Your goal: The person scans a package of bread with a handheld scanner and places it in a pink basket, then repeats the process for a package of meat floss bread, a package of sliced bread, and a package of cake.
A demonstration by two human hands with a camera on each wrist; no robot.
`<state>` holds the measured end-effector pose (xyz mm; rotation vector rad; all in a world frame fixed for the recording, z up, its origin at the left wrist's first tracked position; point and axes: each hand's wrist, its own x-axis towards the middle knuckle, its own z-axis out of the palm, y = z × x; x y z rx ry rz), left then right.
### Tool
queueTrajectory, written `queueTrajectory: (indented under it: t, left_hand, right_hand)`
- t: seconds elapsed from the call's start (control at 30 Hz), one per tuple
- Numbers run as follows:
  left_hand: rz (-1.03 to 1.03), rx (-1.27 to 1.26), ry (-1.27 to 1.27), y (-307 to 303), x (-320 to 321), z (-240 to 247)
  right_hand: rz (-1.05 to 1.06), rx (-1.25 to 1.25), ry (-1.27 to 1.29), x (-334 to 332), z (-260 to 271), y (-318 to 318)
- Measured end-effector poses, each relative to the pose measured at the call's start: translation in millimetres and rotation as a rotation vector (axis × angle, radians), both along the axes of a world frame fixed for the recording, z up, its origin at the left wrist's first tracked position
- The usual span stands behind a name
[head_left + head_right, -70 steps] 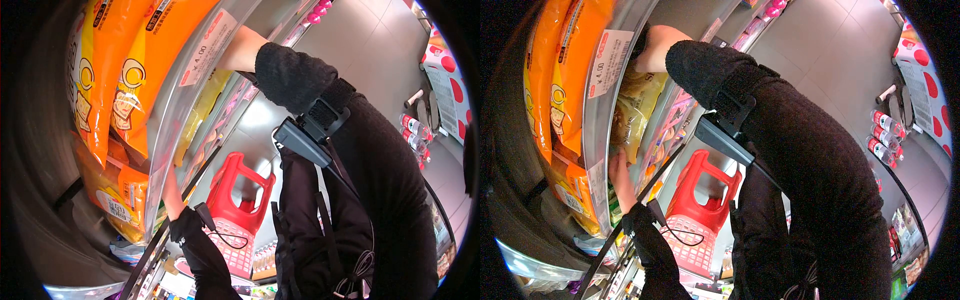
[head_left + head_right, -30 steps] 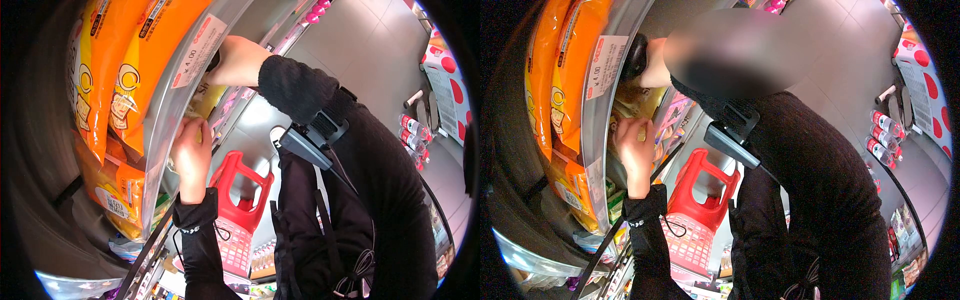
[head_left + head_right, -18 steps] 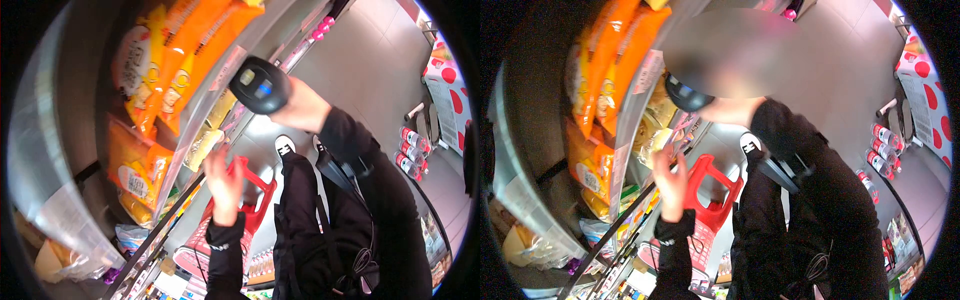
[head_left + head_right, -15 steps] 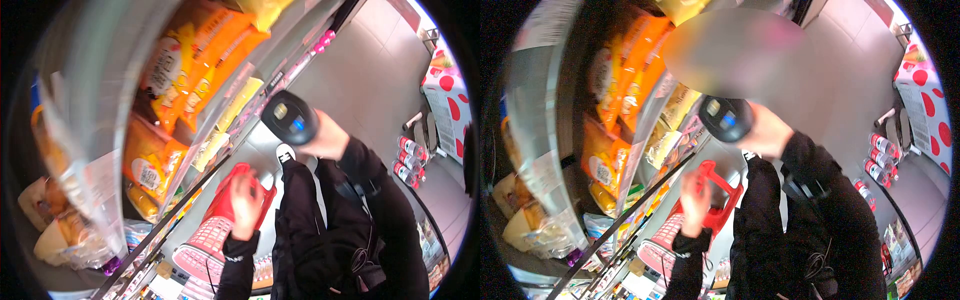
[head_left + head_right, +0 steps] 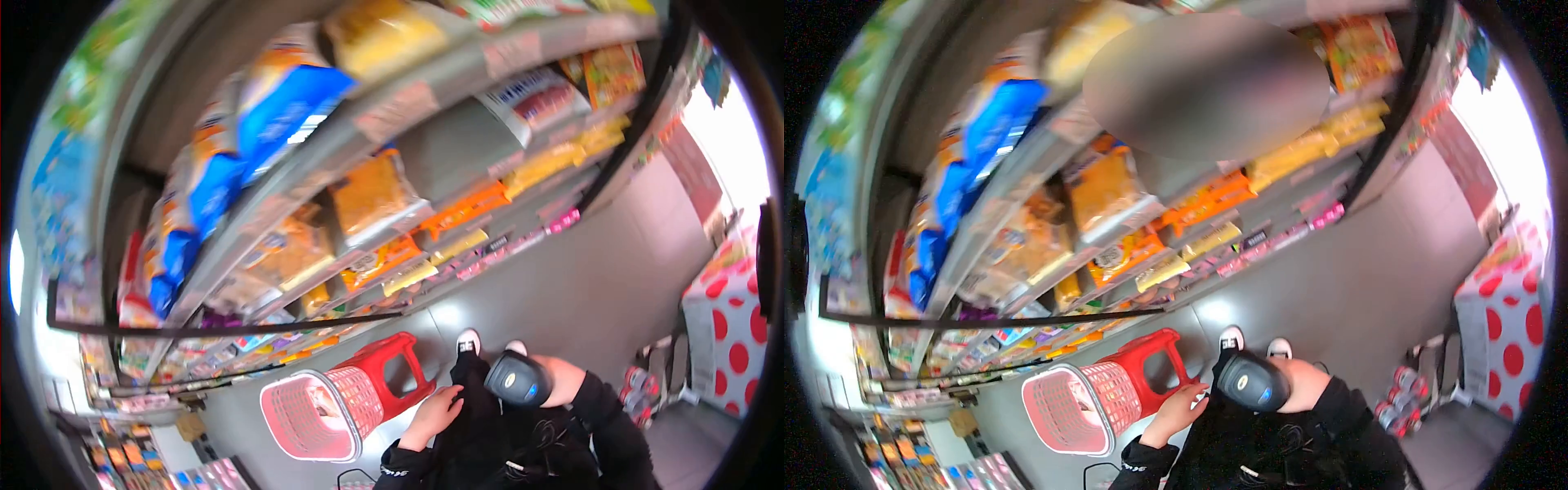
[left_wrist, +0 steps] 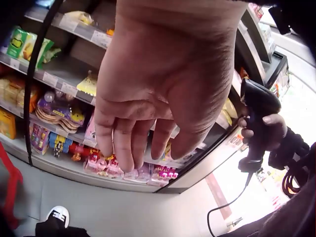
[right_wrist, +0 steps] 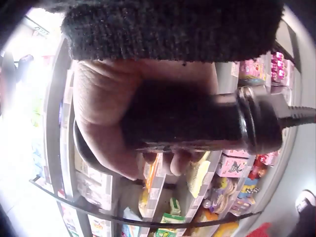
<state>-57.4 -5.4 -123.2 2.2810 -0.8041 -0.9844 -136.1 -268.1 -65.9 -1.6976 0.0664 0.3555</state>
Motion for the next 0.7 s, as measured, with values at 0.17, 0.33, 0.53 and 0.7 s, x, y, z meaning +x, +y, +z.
queueTrajectory:
  t: [0.17, 0.33, 0.53, 0.7]
  left_hand:
    - [0.106, -0.047, -0.102, 14, -3, 26]
    - [0.223, -0.098, -0.200, 33, -10, 48]
    - [0.385, -0.079, -0.270, 72, -17, 54]
    - [0.454, -0.023, -0.295, 97, -26, 61]
  right_hand:
    - [0.225, -0.022, -0.120, 11, 34, 13]
    - [0.408, -0.053, -0.143, 19, 59, 24]
    - [0.511, -0.096, -0.263, 27, 65, 32]
    - [0.570, -0.211, -0.289, 28, 82, 36]
